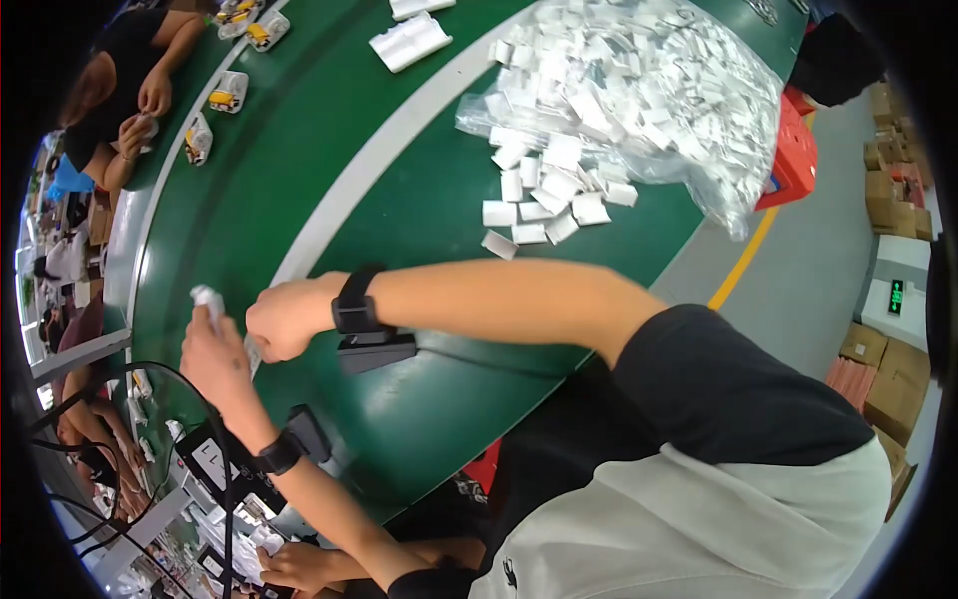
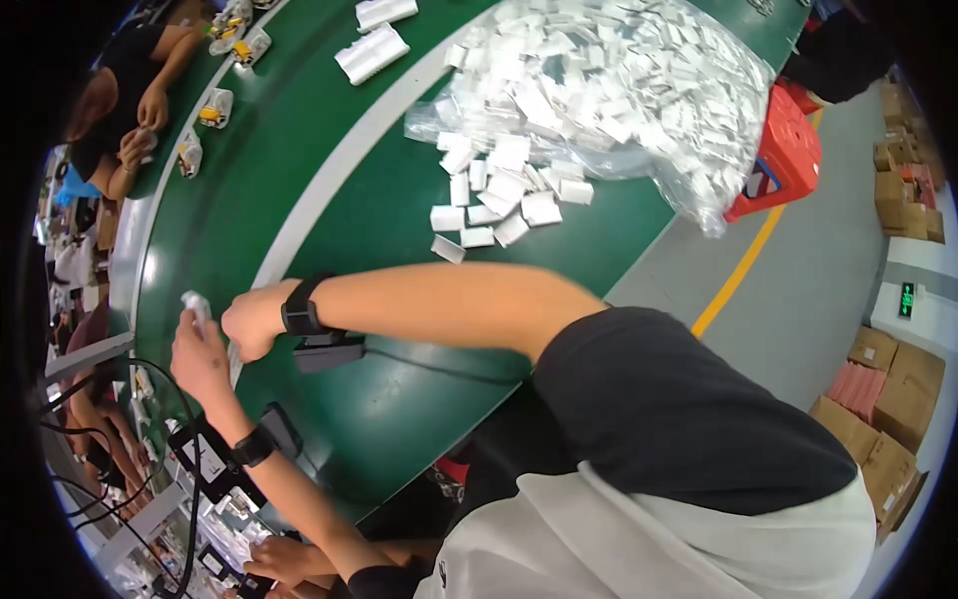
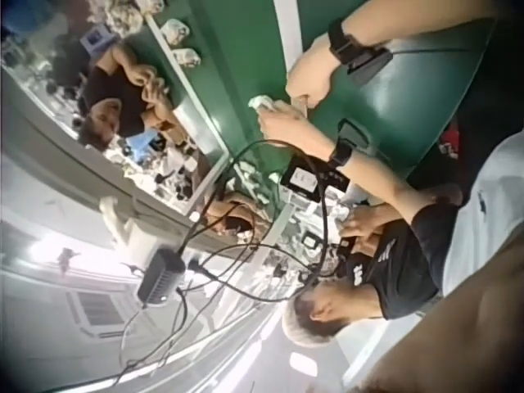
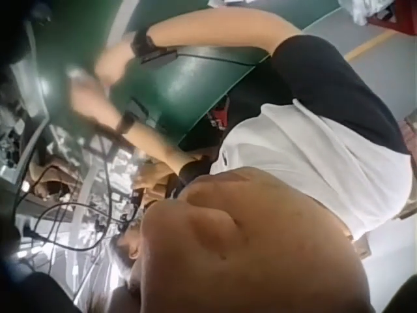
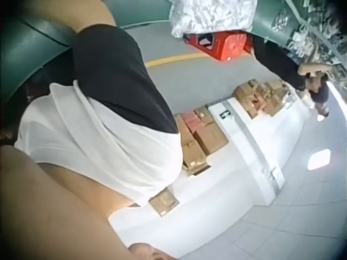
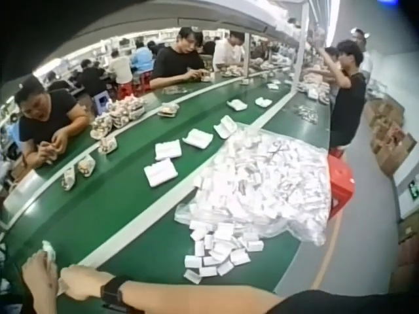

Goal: The person picks up a white plastic housing and a small white component by hand, fits the component into the housing, and places the assembled unit onto a conveyor belt. This process is repeated for additional housings and components.

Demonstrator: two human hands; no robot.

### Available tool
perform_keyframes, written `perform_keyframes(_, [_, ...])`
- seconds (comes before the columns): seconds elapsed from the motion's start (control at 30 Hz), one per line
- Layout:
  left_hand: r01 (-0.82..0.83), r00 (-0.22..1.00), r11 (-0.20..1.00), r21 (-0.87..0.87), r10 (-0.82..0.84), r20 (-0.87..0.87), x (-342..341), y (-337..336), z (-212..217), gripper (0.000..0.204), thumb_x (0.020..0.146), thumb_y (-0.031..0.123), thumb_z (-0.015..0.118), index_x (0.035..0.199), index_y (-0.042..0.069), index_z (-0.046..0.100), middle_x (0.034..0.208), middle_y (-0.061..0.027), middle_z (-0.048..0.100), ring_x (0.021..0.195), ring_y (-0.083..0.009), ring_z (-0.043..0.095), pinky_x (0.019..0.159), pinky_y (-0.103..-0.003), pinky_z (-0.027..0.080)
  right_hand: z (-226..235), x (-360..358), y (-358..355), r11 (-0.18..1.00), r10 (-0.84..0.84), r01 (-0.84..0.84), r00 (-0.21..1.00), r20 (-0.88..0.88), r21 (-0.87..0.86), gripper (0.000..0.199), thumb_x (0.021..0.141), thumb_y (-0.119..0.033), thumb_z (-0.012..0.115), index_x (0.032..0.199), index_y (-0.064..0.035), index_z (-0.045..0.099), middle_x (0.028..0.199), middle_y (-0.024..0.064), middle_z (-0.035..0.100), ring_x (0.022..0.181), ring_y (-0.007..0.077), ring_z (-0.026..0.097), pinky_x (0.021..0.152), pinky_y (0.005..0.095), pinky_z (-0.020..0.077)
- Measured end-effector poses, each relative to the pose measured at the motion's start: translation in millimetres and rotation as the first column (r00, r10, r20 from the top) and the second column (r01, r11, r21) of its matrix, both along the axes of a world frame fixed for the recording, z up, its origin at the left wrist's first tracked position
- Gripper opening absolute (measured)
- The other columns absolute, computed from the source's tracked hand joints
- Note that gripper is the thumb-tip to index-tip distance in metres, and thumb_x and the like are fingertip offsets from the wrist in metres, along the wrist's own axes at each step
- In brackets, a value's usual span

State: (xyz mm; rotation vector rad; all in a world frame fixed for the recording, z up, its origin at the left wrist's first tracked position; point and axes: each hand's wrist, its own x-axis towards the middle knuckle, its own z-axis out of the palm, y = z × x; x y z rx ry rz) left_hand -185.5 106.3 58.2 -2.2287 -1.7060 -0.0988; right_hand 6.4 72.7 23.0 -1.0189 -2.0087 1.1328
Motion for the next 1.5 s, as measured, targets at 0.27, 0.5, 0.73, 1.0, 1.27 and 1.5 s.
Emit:
perform_keyframes(0.27, [0.409, 0.880, 0.911, -0.053, -0.378, 0.287, 132, -102, -7, 0.019, 0.088, 0.017, 0.077, 0.105, 0.010, 0.074, 0.107, -0.0117, 0.068, 0.104, -0.0318, 0.063, 0.093, -0.045, 0.047, 90, 193, -87, 0.926, -0.238, -0.025, 0.732, 0.638, 0.375, 0.020, 0.088, -0.025, 0.075, 0.097, -0.0074, 0.070, 0.086, 0.0109, 0.071, 0.088, 0.0329, 0.072, 0.069, 0.0446, 0.0564])
perform_keyframes(0.5, [0.476, 0.775, 0.860, 0.185, -0.510, 0.373, 146, -123, -27, 0.026, 0.086, 0.019, 0.081, 0.111, 0.015, 0.075, 0.122, -0.0061, 0.062, 0.119, -0.0308, 0.055, 0.106, -0.053, 0.042, 50, 249, -127, 0.956, -0.188, -0.060, 0.629, 0.754, 0.288, 0.022, 0.090, -0.015, 0.074, 0.110, -0.0125, 0.067, 0.100, 0.0029, 0.060, 0.094, 0.0265, 0.066, 0.077, 0.0403, 0.0563])
perform_keyframes(0.73, [0.485, 0.746, 0.864, 0.135, -0.489, 0.452, 134, -118, -43, 0.027, 0.087, 0.019, 0.082, 0.112, 0.015, 0.075, 0.122, -0.0055, 0.063, 0.122, -0.0325, 0.052, 0.112, -0.056, 0.037, 48, 258, -126, 0.978, -0.041, -0.099, 0.771, 0.636, 0.183, 0.029, 0.087, -0.009, 0.076, 0.115, -0.0127, 0.067, 0.106, 0.0031, 0.058, 0.098, 0.0249, 0.064, 0.079, 0.0394, 0.0553])
perform_keyframes(1.0, [0.482, 0.714, 0.865, 0.138, -0.479, 0.511, 133, -116, -45, 0.027, 0.086, 0.019, 0.082, 0.112, 0.015, 0.076, 0.123, -0.0056, 0.063, 0.122, -0.0329, 0.051, 0.110, -0.053, 0.039, 50, 248, -130, 0.977, 0.001, -0.136, 0.767, 0.642, 0.161, 0.037, 0.085, -0.011, 0.079, 0.119, -0.0124, 0.063, 0.105, 0.0041, 0.058, 0.092, 0.0286, 0.065, 0.078, 0.0421, 0.0539])
perform_keyframes(1.27, [0.485, 0.699, 0.862, 0.145, -0.483, 0.527, 132, -116, -47, 0.027, 0.086, 0.019, 0.082, 0.111, 0.015, 0.076, 0.123, -0.0050, 0.063, 0.122, -0.0327, 0.051, 0.106, -0.050, 0.040, 49, 235, -127, 0.991, -0.001, -0.082, 0.782, 0.623, 0.105, 0.031, 0.084, -0.010, 0.078, 0.106, -0.0089, 0.056, 0.099, 0.0060, 0.060, 0.087, 0.0318, 0.066, 0.073, 0.0441, 0.0528])
perform_keyframes(1.5, [0.482, 0.697, 0.865, 0.141, -0.476, 0.536, 133, -116, -46, 0.027, 0.086, 0.019, 0.082, 0.112, 0.016, 0.076, 0.124, -0.0046, 0.063, 0.123, -0.0327, 0.050, 0.106, -0.050, 0.040, 50, 238, -114, 0.994, -0.106, 0.059, 0.775, 0.623, 0.095, 0.031, 0.084, -0.010, 0.078, 0.101, -0.0066, 0.052, 0.093, 0.0087, 0.064, 0.080, 0.0326, 0.067, 0.067, 0.0423, 0.0515])
